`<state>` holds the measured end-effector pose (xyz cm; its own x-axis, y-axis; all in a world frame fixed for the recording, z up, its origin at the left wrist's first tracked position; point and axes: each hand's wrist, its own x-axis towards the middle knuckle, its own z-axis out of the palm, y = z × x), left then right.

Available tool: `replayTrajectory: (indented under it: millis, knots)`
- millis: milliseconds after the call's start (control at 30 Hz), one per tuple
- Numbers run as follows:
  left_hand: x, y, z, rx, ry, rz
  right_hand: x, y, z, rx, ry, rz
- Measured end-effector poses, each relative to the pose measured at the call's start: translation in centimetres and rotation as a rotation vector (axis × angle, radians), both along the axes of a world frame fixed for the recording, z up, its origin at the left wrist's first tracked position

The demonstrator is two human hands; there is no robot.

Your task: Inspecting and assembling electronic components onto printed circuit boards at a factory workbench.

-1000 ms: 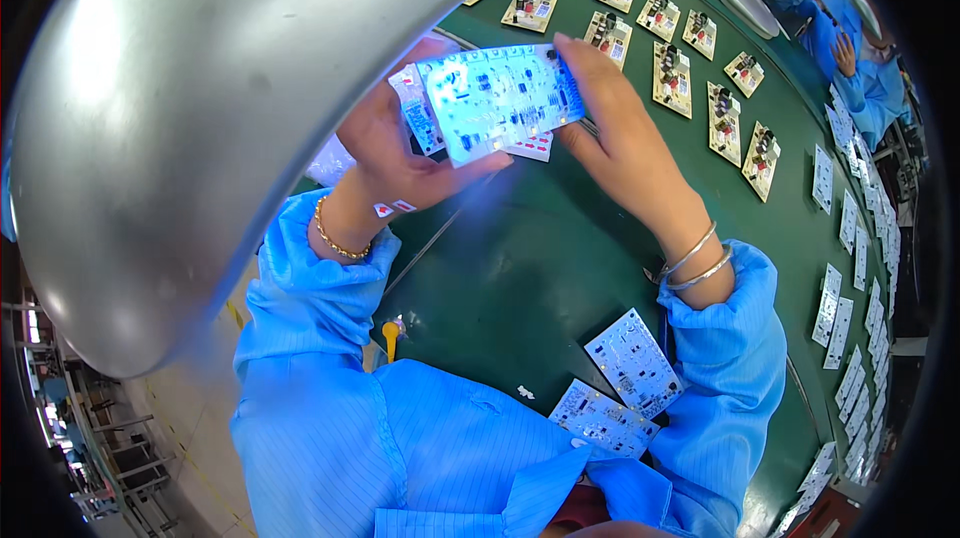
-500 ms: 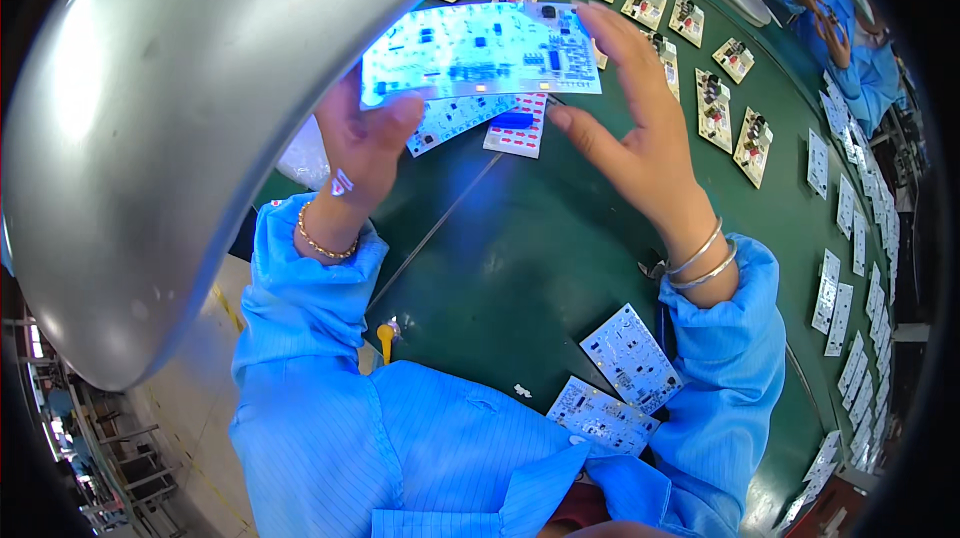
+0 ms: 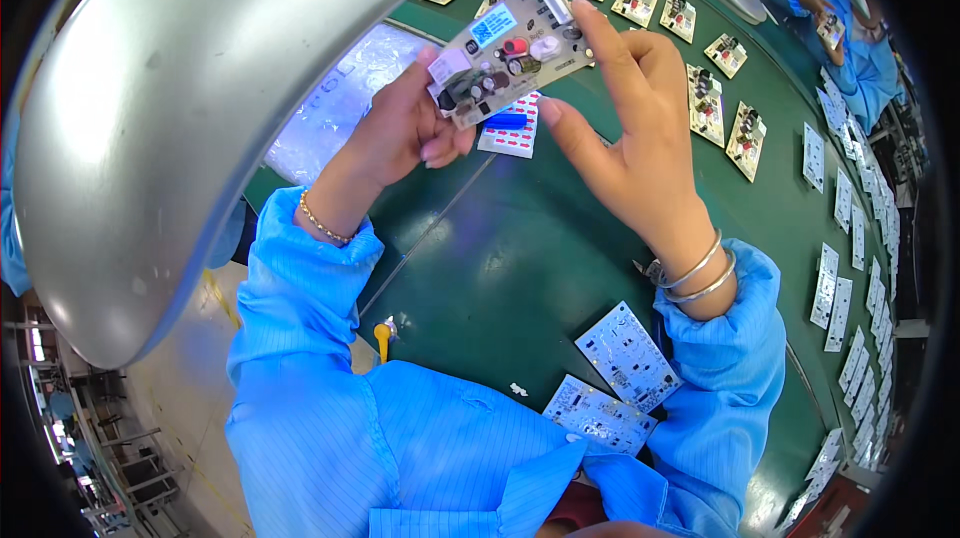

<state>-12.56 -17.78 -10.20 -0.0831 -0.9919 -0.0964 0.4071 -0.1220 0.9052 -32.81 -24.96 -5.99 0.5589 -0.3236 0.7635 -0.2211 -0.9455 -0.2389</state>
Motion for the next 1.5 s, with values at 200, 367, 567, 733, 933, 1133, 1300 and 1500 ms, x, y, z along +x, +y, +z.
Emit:
replayTrajectory:
  millis: [200,367,567,733,933,1133,1300,1500]
  knots:
    - [1.1,-0.3,-0.8,0.065,0.506,-0.283,0.0,0.7,0.4,0.028,-0.044,0.208]
    - [0.9,0.1,-0.8,0.132,0.534,-0.282,0.3,2.2,-0.6,-0.158,-0.036,0.189]
    - [-0.5,1.6,1.3,0.128,0.39,-0.234,0.9,1.8,-2.3,-0.269,-0.011,0.457]
    - [-1.6,1.7,1.6,0.15,0.204,-0.037,0.8,1.9,-2.7,-0.3,-0.008,0.44]
    - [0.3,0.5,-1.1,0.019,0.757,-0.525,0.2,1.8,-1.8,-0.191,0.081,0.335]
    - [-0.4,0.5,-0.8,-0.234,0.803,-0.56,-0.2,-1.4,-2.9,0.761,-0.204,0.487]
    - [-0.7,1.1,0.1,-0.263,0.601,-0.518,1.3,-1.6,-2.1,1.022,-0.426,0.633]
    - [-2.7,2.3,0.9,-0.331,0.217,-0.315,1.8,-1.8,-3.5,1.337,-0.256,0.574]
